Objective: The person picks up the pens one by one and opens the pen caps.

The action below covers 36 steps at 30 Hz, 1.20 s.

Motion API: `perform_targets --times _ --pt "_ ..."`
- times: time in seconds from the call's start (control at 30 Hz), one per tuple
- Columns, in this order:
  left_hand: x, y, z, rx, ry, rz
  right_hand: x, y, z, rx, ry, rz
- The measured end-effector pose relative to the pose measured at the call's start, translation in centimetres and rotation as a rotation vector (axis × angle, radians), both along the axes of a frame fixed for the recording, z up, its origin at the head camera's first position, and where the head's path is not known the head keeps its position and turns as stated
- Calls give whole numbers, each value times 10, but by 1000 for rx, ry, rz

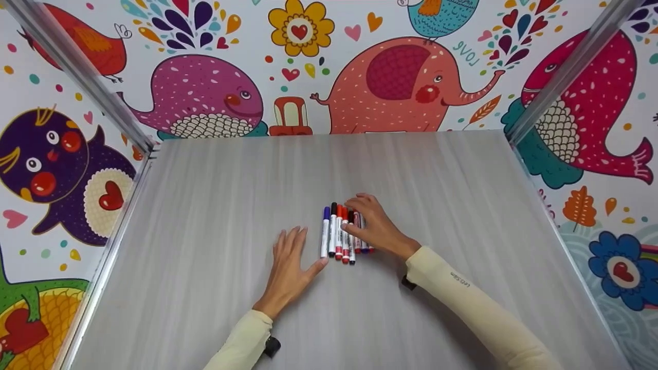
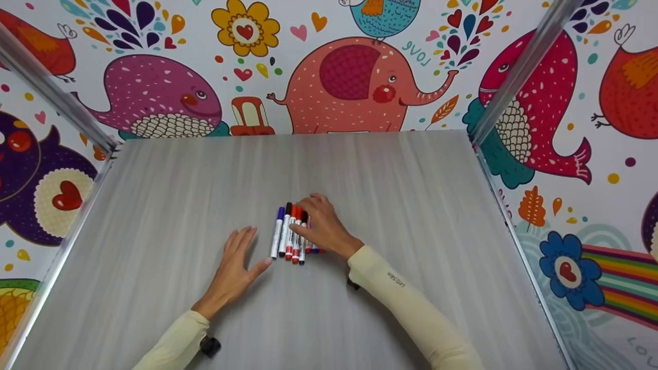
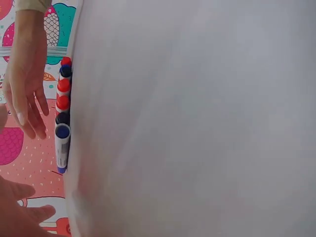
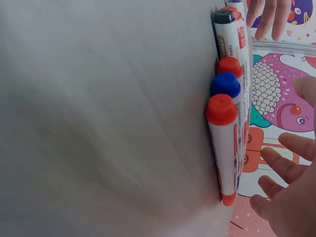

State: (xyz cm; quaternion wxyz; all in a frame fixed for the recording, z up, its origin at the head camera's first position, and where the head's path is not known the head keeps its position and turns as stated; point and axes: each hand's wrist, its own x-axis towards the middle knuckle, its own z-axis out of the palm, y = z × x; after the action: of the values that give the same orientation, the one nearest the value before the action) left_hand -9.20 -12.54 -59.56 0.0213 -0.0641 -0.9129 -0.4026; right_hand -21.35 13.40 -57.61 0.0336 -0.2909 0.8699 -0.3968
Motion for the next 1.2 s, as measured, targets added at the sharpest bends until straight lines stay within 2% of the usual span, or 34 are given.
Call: perform_targets --times 0.23,0.53,0.77,1.2 --pt "4 7 -10 48 63 33 -8 -12 -7 31 31 40" --pt "2 18 -20 -4 143 65 -18 -21 -9 93 64 57" --pt "-1 19 -24 -15 167 72 -25 -29 -14 117 106 94" --pt "-7 19 -30 -70 192 60 -27 -37 -19 140 60 85"
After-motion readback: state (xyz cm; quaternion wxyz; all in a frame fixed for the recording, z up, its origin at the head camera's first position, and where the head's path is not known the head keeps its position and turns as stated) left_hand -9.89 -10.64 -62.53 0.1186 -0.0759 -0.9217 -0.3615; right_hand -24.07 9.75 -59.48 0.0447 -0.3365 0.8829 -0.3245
